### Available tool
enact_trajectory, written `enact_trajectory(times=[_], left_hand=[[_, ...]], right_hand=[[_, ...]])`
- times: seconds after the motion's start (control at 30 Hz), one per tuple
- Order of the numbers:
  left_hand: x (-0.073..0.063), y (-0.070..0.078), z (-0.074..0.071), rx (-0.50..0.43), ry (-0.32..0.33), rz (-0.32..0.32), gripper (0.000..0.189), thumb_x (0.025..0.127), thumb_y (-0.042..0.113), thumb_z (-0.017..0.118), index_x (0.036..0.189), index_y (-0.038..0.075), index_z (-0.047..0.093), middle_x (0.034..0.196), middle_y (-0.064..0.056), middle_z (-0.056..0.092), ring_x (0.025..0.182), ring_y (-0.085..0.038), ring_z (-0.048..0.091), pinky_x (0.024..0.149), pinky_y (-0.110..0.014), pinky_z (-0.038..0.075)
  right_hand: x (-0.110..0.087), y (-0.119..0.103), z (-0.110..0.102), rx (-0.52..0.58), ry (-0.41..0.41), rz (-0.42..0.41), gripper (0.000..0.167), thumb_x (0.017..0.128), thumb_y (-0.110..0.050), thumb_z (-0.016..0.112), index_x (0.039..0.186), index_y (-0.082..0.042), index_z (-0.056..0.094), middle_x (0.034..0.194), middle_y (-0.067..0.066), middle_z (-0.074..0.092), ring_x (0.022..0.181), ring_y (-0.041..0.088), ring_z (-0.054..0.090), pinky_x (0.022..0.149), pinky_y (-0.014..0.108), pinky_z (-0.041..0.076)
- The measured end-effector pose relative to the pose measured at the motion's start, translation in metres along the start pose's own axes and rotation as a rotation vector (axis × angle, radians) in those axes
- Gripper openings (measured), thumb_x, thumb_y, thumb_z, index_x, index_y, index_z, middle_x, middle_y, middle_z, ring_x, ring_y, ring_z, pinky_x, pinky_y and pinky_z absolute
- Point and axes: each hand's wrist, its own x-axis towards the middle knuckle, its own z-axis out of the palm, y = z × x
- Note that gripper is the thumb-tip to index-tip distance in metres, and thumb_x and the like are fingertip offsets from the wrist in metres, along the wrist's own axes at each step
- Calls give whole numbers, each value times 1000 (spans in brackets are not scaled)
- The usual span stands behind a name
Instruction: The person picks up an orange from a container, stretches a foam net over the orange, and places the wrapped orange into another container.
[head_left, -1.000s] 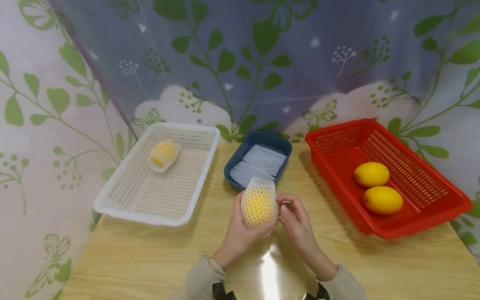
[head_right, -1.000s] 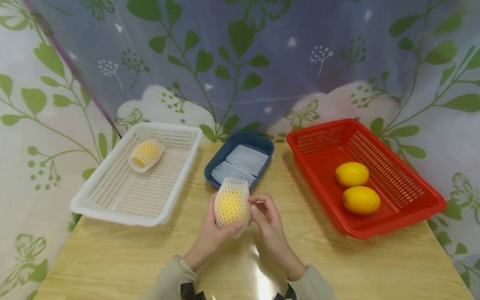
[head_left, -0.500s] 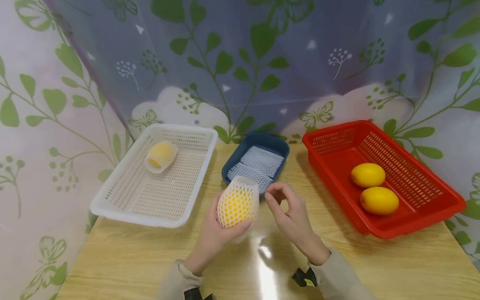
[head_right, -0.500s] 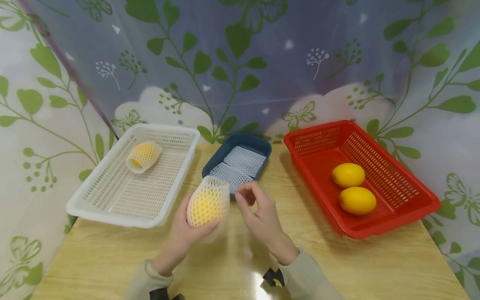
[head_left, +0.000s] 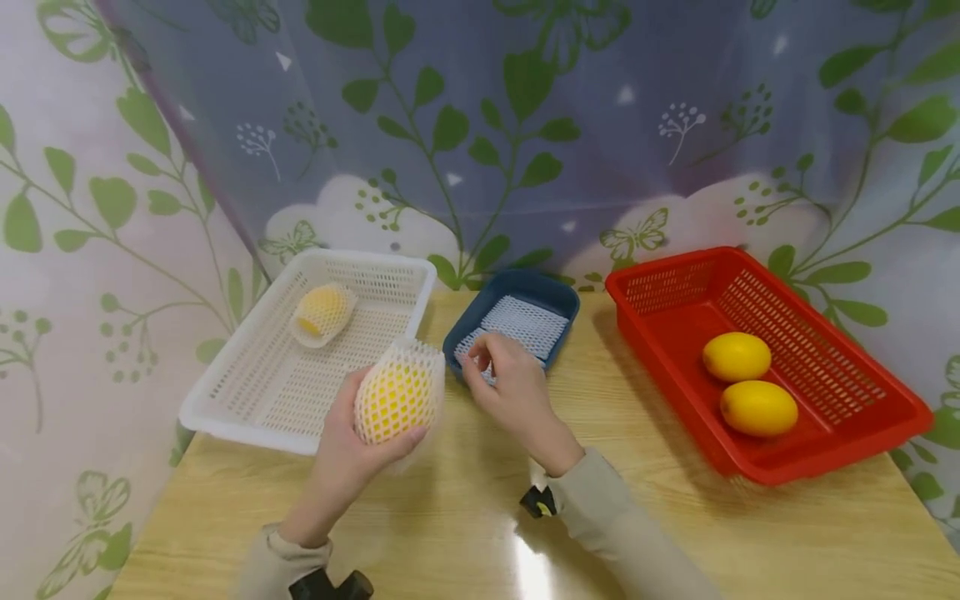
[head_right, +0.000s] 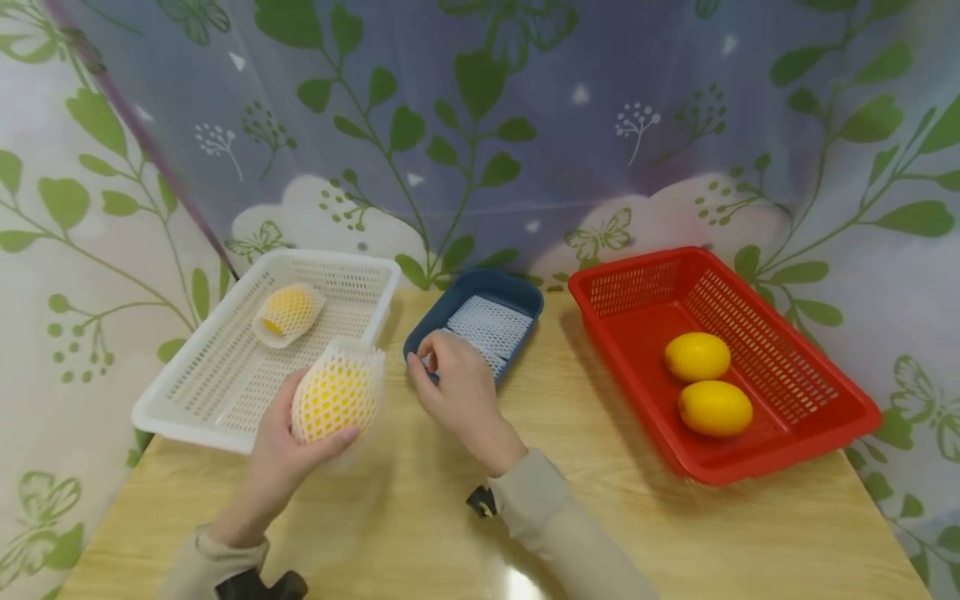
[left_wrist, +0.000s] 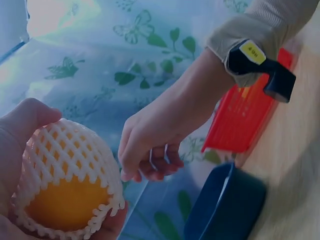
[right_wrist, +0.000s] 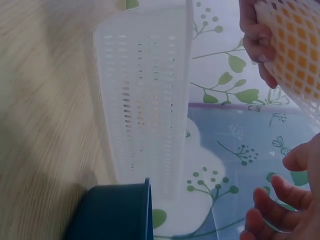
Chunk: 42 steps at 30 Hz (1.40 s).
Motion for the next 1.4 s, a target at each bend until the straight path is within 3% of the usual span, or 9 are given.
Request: enact_trajectory(times=[0.17, 0.33, 0.63, 0.9, 1.07, 1.23, 1.4], left_hand=[[8, -5, -25, 70, 11, -7, 72, 74, 1, 83, 135, 4, 46, 119, -7, 56, 100, -21, 54, 81, -27, 48], [21, -10, -48, 163, 7, -48, 75, 78, 9, 83, 141, 9, 41, 123, -8, 54, 102, -21, 53, 79, -27, 49], [47, -21, -74, 300, -37, -128, 79, 81, 25, 83, 141, 5, 36, 124, -15, 50, 102, -26, 53, 77, -35, 52], [81, -37, -89, 457, -112, -190, 85, 82, 36, 81, 139, -3, 31, 125, -22, 47, 105, -34, 53, 82, -44, 51], [104, -48, -94, 600, -144, -203, 91, 80, 41, 80, 139, -10, 33, 121, -25, 50, 99, -36, 56, 80, -45, 53], [123, -57, -95, 613, -231, -271, 105, 81, 48, 77, 146, -9, 17, 124, -28, 50, 103, -39, 58, 81, -47, 54], [139, -62, -90, 687, -269, -252, 107, 82, 48, 76, 146, -10, 13, 121, -31, 53, 101, -41, 60, 83, -51, 53]], right_hand=[[15, -7, 23, -54, -58, 4, 18, 94, -26, 64, 90, -9, 60, 76, 2, 55, 65, 16, 50, 56, 31, 42], [27, -13, 49, -122, -198, 72, 32, 97, -41, 58, 95, -9, 56, 82, 2, 52, 71, 19, 50, 63, 33, 42], [36, -23, 76, -312, -382, 162, 55, 93, -68, 44, 95, -13, 50, 92, 1, 52, 80, 20, 51, 68, 33, 42], [40, -24, 92, -407, -470, 225, 79, 85, -82, 37, 117, -12, 50, 107, 5, 56, 92, 24, 55, 78, 40, 45], [39, -24, 100, -437, -485, 195, 81, 85, -83, 35, 116, -9, 49, 110, 6, 55, 89, 25, 56, 74, 39, 44], [36, -27, 104, -451, -501, 188, 78, 87, -80, 37, 116, -8, 48, 106, 6, 51, 83, 25, 55, 71, 38, 42], [33, -31, 104, -469, -532, 194, 76, 90, -77, 34, 119, -8, 46, 109, 9, 48, 85, 26, 56, 74, 40, 42]])
